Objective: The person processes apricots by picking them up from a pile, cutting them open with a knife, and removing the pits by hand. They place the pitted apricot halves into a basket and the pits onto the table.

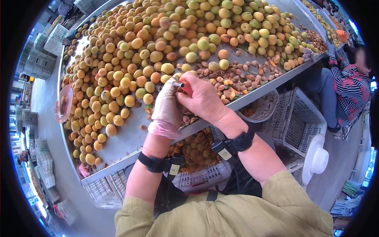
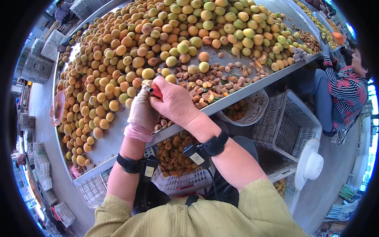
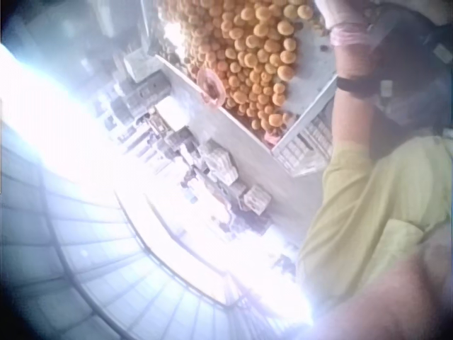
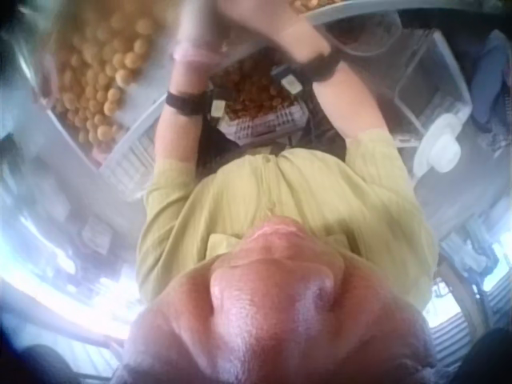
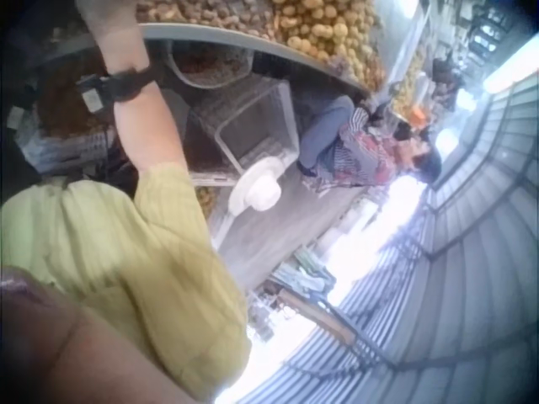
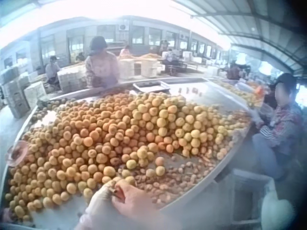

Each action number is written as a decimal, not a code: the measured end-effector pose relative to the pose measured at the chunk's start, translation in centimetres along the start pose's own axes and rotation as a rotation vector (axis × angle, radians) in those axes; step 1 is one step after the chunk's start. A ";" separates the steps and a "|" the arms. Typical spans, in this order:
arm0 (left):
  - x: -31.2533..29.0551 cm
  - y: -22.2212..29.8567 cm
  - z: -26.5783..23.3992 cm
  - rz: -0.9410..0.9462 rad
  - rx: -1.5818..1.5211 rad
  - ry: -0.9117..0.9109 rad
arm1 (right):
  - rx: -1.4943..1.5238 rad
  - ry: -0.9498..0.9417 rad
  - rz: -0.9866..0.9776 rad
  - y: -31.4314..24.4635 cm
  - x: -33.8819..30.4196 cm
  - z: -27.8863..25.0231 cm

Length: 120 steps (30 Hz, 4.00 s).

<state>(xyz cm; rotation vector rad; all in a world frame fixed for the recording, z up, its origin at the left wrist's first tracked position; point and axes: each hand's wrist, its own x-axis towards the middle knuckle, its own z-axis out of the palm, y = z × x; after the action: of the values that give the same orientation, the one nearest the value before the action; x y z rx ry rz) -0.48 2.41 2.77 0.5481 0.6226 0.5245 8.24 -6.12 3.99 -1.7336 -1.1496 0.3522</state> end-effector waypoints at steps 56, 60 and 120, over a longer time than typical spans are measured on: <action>-6.4 -5.3 2.6 -0.461 1.409 -0.897 | 0.876 0.576 0.470 4.1 1.9 -12.0; -6.8 -6.0 2.5 -0.288 1.475 -0.747 | 0.815 0.557 0.507 3.7 1.9 -12.1; -1.8 3.1 1.0 0.139 0.124 -0.194 | 0.336 -0.113 0.326 -0.5 -1.2 -4.7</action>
<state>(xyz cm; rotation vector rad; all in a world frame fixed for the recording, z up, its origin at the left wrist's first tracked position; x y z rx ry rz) -1.95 3.33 6.03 0.7537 0.4353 0.5582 10.49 -9.75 6.29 -1.6120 -0.8255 0.8042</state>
